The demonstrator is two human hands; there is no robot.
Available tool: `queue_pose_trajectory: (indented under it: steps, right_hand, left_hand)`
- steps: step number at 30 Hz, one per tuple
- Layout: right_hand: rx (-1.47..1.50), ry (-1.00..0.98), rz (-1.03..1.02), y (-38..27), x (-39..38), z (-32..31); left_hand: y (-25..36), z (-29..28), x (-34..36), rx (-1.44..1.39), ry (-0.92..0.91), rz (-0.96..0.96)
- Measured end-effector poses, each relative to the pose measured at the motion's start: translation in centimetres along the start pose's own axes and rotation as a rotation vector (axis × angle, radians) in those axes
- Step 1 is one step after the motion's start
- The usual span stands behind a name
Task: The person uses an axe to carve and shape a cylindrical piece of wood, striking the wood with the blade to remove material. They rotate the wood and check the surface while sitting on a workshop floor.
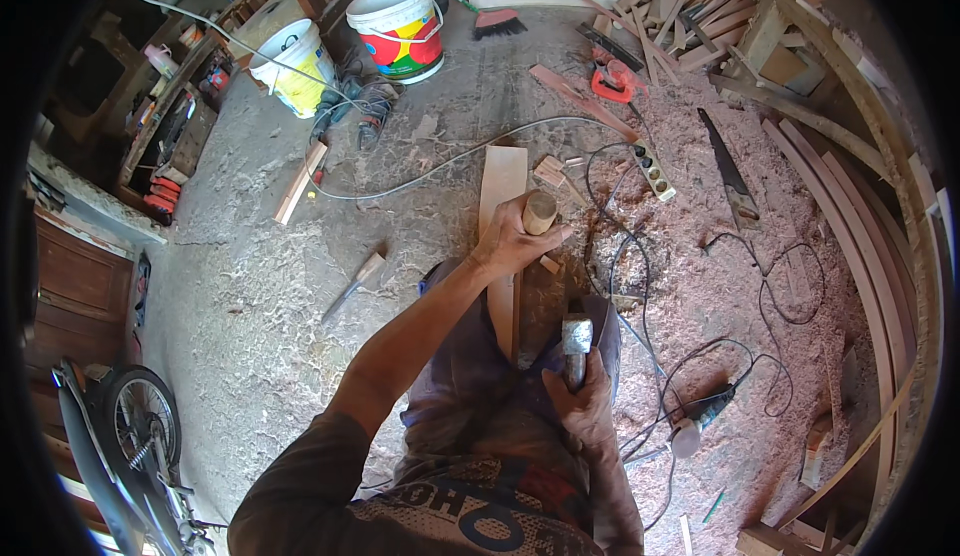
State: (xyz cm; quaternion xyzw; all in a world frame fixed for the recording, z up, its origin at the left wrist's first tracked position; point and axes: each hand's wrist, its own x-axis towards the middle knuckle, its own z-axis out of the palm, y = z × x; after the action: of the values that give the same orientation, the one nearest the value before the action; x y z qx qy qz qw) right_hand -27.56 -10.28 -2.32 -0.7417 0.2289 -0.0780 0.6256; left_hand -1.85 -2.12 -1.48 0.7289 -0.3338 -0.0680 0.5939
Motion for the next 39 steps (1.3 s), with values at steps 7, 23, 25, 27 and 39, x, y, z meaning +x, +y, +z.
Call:
queue_pose_trajectory:
  steps: [7, 23, 25, 27, 39]
  right_hand:
    - [0.081, 0.004, 0.002, 0.4, 0.5, 0.0]
    - [0.163, -0.202, 0.144, 0.1, 1.4, -1.1]
    - [0.174, -0.191, 0.136, -1.0, 2.1, -0.8]
    - [0.066, -0.178, 0.031, -1.8, 3.2, -0.8]
    - [-0.375, 0.213, -0.772, -17.9, 5.2, -3.0]
  left_hand:
    - [-0.6, 0.1, -0.3, -0.013, 0.036, 0.021]
    - [-1.6, -0.2, -1.5, 0.034, 0.186, 0.014]
    - [-2.1, -0.7, -0.7, 0.012, 0.203, 0.037]
    - [-2.3, -0.9, -0.7, -0.001, 0.169, -0.002]
    - [-1.1, 0.3, -1.8, -0.023, 0.152, 0.019]
